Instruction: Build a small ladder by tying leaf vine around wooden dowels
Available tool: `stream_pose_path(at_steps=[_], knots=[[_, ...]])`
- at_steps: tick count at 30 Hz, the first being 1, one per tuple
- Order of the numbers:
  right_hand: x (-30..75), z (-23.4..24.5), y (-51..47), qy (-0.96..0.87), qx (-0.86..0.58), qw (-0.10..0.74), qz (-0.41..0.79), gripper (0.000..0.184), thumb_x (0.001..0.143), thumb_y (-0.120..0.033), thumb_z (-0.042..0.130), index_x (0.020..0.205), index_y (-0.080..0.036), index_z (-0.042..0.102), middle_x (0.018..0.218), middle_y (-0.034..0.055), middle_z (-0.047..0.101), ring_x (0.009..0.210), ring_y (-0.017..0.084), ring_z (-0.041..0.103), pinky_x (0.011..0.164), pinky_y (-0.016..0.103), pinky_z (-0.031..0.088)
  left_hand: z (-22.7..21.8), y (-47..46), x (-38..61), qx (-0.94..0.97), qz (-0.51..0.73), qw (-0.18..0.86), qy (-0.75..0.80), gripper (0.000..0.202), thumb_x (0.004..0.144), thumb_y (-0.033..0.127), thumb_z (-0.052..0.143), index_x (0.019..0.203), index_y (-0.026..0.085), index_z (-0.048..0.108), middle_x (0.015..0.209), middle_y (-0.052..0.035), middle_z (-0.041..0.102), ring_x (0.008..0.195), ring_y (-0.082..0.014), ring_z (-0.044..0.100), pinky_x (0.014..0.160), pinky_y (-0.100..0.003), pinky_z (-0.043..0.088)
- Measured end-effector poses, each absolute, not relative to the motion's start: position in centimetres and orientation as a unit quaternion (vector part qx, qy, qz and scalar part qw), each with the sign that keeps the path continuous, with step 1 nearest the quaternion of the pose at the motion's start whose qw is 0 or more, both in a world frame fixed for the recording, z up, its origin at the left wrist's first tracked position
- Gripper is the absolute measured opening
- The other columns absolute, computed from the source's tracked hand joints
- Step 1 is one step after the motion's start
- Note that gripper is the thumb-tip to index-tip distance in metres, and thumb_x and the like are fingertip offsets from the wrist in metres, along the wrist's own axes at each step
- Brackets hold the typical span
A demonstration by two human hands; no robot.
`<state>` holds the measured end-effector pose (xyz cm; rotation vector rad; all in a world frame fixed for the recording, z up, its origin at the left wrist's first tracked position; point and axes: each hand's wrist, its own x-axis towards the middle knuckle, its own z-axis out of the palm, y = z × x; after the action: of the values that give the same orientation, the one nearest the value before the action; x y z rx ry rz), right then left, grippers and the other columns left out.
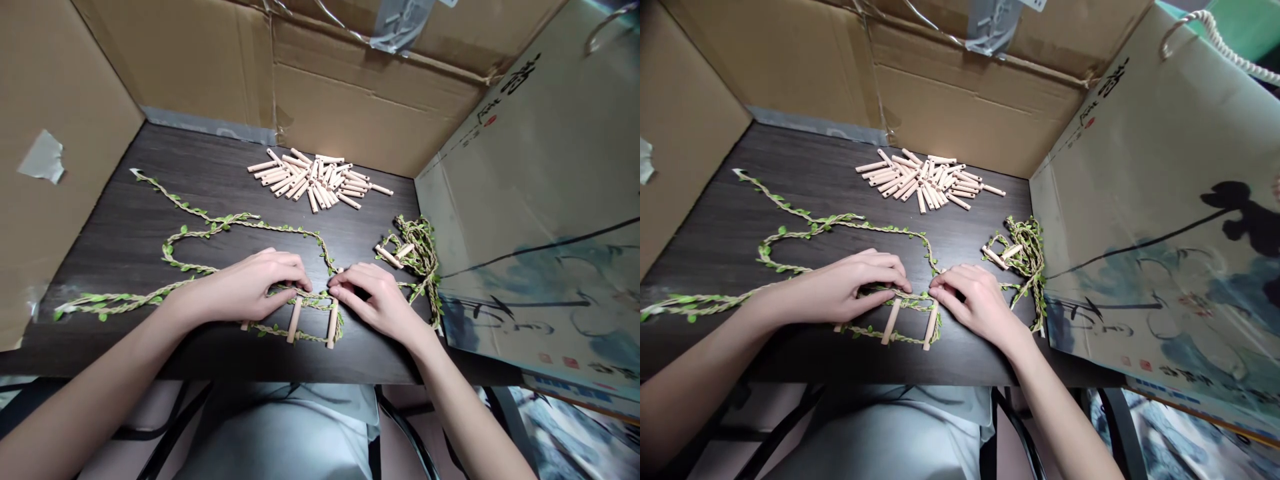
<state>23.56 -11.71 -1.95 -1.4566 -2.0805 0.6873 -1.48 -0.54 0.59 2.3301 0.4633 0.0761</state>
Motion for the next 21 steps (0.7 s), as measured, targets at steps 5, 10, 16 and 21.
stream_pose_path(at_steps=[5, 10, 16, 21], knots=[[23.54, -1.87, -11.68, -0.767, -0.533, 0.252, 0.254, 0.018, 0.107, -0.034, 0.059, 0.104, -0.023, 0.072, 0.097, 0.0046, 0.075, 0.090, 0.020, 0.066, 0.085, 0.034, 0.045, 0.31, -0.47, -1.62, 0.911, 0.031, 0.369, 0.181, 0.024, 0.102, 0.026, 0.054, 0.109, 0.026, 0.077, 0.110, -0.0029, 0.071, 0.104, -0.0192, 0.063, 0.098, -0.029, 0.043], [23.54, -1.75, -11.70, -0.767, -0.534, 0.250, 0.253, 0.017, 0.107, -0.034, 0.059, 0.103, -0.023, 0.072, 0.096, 0.0041, 0.075, 0.090, 0.019, 0.065, 0.085, 0.033, 0.044, 0.16, -0.41, -1.60, 0.915, 0.036, 0.362, 0.177, 0.024, 0.101, 0.023, 0.054, 0.109, 0.027, 0.077, 0.109, -0.0015, 0.070, 0.102, -0.0183, 0.063, 0.095, -0.028, 0.042], [23.52, -1.70, -11.69, -0.766, -0.535, 0.249, 0.257, 0.018, 0.107, -0.033, 0.058, 0.103, -0.023, 0.072, 0.094, 0.0040, 0.074, 0.088, 0.019, 0.064, 0.084, 0.033, 0.044, 0.05, -0.50, -1.70, 0.918, 0.032, 0.356, 0.172, 0.024, 0.102, 0.022, 0.053, 0.110, 0.025, 0.075, 0.110, -0.0015, 0.069, 0.103, -0.0183, 0.061, 0.095, -0.028, 0.039], [23.54, -1.74, -11.66, -0.768, -0.532, 0.250, 0.255, 0.016, 0.107, -0.032, 0.059, 0.103, -0.023, 0.072, 0.095, 0.0039, 0.075, 0.089, 0.019, 0.064, 0.084, 0.033, 0.043, -0.08, -0.49, -1.71, 0.918, 0.036, 0.358, 0.167, 0.024, 0.103, 0.022, 0.052, 0.109, 0.025, 0.075, 0.109, -0.0017, 0.069, 0.103, -0.0183, 0.061, 0.095, -0.028, 0.039]])
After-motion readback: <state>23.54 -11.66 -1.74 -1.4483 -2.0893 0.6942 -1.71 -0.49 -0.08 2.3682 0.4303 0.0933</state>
